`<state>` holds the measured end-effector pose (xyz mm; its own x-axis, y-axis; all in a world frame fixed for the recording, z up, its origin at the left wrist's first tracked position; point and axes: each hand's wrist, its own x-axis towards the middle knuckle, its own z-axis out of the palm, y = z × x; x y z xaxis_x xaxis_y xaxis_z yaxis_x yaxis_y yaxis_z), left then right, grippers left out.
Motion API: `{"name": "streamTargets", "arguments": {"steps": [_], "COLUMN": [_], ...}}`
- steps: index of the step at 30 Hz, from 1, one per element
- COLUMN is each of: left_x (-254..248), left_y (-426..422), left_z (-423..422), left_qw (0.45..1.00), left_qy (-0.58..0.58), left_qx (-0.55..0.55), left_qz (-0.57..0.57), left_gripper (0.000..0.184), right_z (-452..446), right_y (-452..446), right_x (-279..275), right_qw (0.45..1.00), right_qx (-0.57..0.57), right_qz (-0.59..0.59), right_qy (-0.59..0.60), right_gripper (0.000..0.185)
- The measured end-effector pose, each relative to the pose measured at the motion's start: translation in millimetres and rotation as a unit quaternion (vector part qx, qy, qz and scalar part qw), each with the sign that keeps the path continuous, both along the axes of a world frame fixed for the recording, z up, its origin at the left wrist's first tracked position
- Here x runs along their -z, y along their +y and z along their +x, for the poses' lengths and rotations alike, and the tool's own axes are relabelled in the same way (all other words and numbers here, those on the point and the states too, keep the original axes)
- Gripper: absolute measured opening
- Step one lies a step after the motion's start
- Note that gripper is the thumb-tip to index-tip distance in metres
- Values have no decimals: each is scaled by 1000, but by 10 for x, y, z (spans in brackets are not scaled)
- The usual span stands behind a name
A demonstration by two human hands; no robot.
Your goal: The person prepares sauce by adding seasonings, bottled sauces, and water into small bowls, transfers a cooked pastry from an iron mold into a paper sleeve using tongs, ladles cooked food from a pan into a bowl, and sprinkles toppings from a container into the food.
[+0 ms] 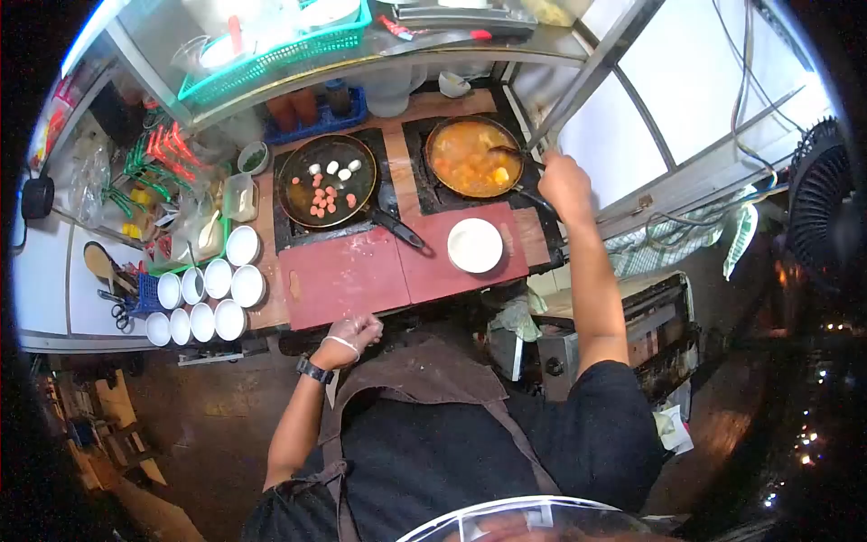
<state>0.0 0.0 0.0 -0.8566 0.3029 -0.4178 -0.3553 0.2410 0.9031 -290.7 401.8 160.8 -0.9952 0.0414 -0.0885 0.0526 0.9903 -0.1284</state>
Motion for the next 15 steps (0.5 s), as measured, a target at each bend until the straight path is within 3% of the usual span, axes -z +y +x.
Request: {"name": "streamTargets", "arguments": {"steps": [2,3,5,7,10,13,15], "left_x": [-3,-109,120,16,-76,-162,-323], "left_y": [132,-132,101,262,262,252,233], "left_z": [-1,89,31,-35,-8,7,-28], "left_qw": [998,996,999,998,998,998,999], "left_qy": [-9,-29,-20,-8,-2,15,20], "left_qx": [50,59,20,35,9,-28,-27], "left_qz": [-34,-66,29,49,69,54,19], "left_gripper": [18,18,18,17,16,15,17], "right_z": [157,187,-43,-227,-260,-380,-522], "right_y": [-39,-343,-388,-442,-304,-109,15], "right_x": [-58,48,264,390,300,188,493], "right_qw": [985,977,954,922,941,965,972], "right_qx": [-88,-129,-195,-266,-224,-163,-140], "right_qz": [43,-12,22,66,114,45,-31], "right_qy": [139,168,227,273,228,202,184], "right_gripper": [29,26,23,20,20,25,30]}}
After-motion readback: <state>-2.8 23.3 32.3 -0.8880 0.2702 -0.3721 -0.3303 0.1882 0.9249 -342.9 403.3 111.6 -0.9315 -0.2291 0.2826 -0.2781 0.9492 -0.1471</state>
